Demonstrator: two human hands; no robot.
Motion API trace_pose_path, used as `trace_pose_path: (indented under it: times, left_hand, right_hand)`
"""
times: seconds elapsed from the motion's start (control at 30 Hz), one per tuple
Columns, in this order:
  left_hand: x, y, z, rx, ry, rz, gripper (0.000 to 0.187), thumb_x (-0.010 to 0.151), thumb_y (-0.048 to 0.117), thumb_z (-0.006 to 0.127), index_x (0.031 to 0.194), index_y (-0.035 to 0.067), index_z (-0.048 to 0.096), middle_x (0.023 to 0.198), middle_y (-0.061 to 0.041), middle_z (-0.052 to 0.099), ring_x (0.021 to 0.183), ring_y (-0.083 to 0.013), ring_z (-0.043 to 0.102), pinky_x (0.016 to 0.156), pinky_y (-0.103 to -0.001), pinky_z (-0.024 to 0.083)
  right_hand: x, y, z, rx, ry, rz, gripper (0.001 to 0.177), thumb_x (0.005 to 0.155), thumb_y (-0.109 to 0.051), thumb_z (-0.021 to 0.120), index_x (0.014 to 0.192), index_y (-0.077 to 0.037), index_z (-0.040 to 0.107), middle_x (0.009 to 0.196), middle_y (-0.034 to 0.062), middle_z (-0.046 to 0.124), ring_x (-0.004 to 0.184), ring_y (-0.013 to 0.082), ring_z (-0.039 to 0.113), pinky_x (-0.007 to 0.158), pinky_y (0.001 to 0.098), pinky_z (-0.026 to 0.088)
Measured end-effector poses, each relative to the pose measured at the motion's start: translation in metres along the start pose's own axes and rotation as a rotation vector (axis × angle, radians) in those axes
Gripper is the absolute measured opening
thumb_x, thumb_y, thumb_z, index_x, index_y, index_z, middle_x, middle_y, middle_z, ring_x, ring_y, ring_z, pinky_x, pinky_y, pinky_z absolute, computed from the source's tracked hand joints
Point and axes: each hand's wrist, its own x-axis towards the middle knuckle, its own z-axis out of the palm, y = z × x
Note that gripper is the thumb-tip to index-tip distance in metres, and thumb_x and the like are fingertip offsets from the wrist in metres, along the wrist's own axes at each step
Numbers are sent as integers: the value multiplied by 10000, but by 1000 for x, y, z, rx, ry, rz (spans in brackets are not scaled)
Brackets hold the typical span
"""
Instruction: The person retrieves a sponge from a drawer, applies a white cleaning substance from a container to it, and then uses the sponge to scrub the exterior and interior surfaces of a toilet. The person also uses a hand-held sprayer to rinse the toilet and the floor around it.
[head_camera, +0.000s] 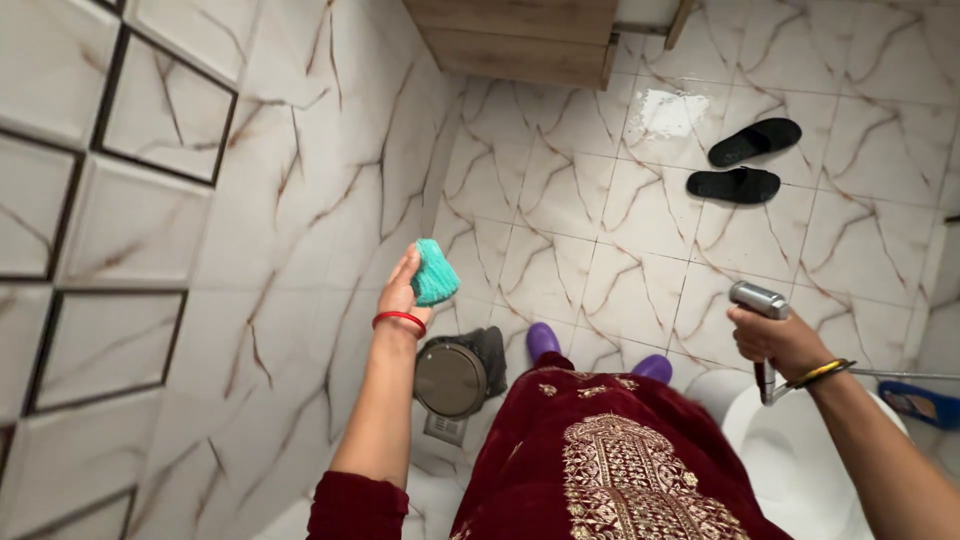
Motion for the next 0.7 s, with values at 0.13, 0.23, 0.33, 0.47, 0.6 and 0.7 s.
trace_pose_path:
  times: [0.13,0.23,0.33,0.47,0.6,0.7]
  left_hand:
    - [-31,-17,-3,-16,41,19,523,965,249,675,1425,25,568,1313,-77,658,1181,-229,628,1017,-418,512]
    - [-53,-40,-3,-25,55,67,491,958,249,679,1395,44,593,1260,-57,694,1142,-206,655,1004,-401,533]
    - [-78,-64,-5,-61,104,62,466,978,274,677,1371,32,612,1210,-64,703,1094,-211,659,976,-400,536]
    - [-108,-91,-11,-88,23,92,434,1018,291,673,1359,28,617,1182,-68,688,1071,-230,642,963,-411,519]
    - [-139,-99,-14,-86,135,115,432,991,275,650,1364,60,620,1215,-41,697,1115,-198,646,1015,-397,511]
    - [-160,-94,-14,-87,148,135,431,992,279,640,1366,66,621,1220,-38,698,1118,-198,647,1018,-402,509]
  right_hand:
    - [3,0,-8,-110,-53,92,281,909,-187,661,756,-142,430,532,-74,326,437,78,266,401,296,224]
    - [6,3,-26,-154,-111,138,325,919,-207,674,743,-142,408,534,-76,322,438,75,255,400,294,220]
    - [12,6,-47,-177,-152,192,315,924,-211,667,740,-138,422,537,-74,327,440,74,251,400,289,209]
    - [10,11,-68,-111,-229,199,350,943,-221,653,728,-159,383,524,-81,305,425,65,236,383,280,194]
    - [0,11,-80,-58,-309,150,371,959,-219,643,713,-161,371,524,-92,309,426,57,259,382,278,219]
    - [-4,13,-82,-58,-325,163,336,950,-222,637,723,-151,399,513,-86,311,423,60,265,386,277,219]
